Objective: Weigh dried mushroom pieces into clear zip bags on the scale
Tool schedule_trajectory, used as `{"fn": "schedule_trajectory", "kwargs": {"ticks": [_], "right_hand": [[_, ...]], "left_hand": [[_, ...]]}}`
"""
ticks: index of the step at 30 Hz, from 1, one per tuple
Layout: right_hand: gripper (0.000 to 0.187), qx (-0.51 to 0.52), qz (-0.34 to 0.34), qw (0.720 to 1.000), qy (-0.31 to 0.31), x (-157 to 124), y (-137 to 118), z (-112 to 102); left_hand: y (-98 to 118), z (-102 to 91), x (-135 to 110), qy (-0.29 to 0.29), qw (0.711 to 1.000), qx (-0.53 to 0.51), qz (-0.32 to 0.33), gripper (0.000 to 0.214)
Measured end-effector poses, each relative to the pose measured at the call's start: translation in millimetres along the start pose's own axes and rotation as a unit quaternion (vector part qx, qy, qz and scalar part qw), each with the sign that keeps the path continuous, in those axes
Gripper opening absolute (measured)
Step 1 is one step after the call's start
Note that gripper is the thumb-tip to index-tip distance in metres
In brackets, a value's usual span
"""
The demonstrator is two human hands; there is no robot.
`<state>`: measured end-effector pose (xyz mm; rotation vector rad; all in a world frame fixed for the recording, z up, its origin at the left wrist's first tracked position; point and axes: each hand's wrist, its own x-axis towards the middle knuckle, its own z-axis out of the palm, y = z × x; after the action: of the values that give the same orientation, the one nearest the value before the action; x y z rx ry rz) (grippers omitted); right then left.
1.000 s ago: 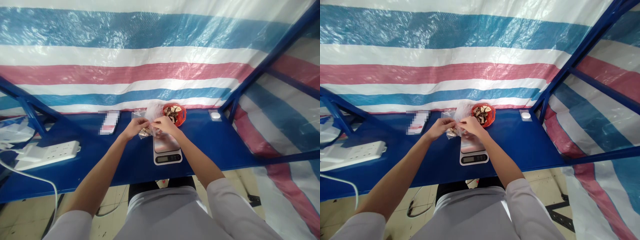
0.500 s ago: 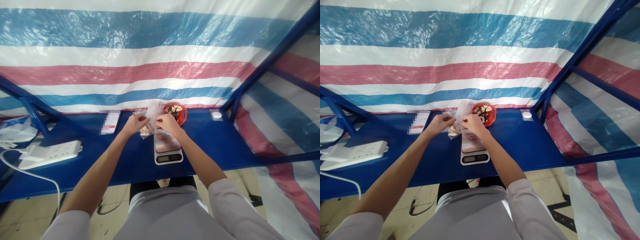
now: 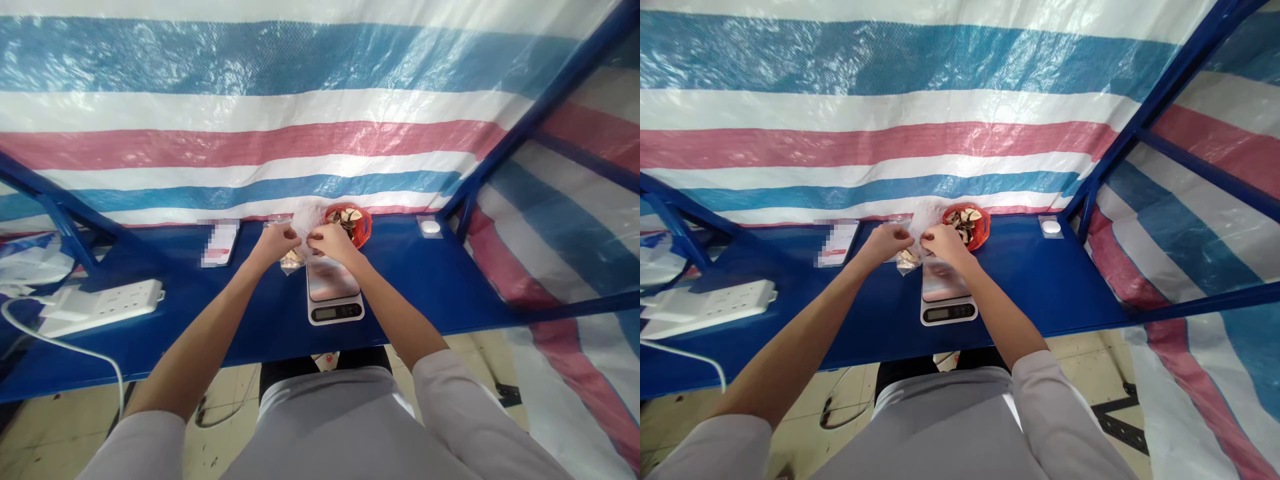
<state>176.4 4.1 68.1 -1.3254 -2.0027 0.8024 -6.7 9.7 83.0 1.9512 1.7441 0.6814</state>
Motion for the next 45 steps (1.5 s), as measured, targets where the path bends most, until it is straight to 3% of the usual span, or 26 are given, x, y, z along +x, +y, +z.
{"fn": "schedule_trajectory", "kwargs": {"ticks": [8, 11, 17, 19, 22, 27, 32, 38, 45], "right_hand": [[0.016, 0.016, 0.013, 1.000, 0.013, 3.0, 13.9, -4.3], [0.015, 0.046, 0.014, 0.999, -0.002, 5.6, 17.4, -3.8], [0.017, 0.080, -0.051, 0.995, -0.025, 13.2, 9.4, -13.6], [0.017, 0.098, -0.072, 0.992, -0.034, 16.8, 5.3, -17.8], [0.015, 0.132, -0.092, 0.987, -0.022, 22.2, 1.6, -22.5], [0.019, 0.225, -0.095, 0.969, -0.022, 26.5, 4.2, -30.2], [0.024, 0.283, -0.038, 0.958, -0.005, 23.6, 19.3, -35.4], [0.034, 0.325, 0.024, 0.945, 0.030, 19.0, 37.3, -50.1], [0.040, 0.324, -0.002, 0.941, 0.099, 18.2, 38.2, -72.0]], "left_hand": [[-4.8, -24.7, -3.2, -0.016, 0.997, 0.074, 0.022, 0.010], [-12.2, -27.7, -3.1, -0.033, 0.998, 0.047, 0.035, 0.010], [-33.2, -30.8, -3.0, -0.167, 0.971, -0.140, 0.103, 0.075], [-36.8, -29.6, -1.4, -0.212, 0.957, -0.163, 0.114, 0.082], [-36.7, -26.1, 2.1, -0.244, 0.945, -0.170, 0.135, 0.073], [-37.9, -24.4, 7.6, -0.239, 0.948, -0.170, 0.127, 0.065], [-41.3, -27.2, 8.3, -0.266, 0.938, -0.203, 0.089, 0.055], [-25.3, -27.4, 12.6, -0.194, 0.960, -0.179, 0.095, 0.048], [4.0, -31.0, 35.7, -0.133, 0.981, -0.064, 0.122, 0.041]]}}
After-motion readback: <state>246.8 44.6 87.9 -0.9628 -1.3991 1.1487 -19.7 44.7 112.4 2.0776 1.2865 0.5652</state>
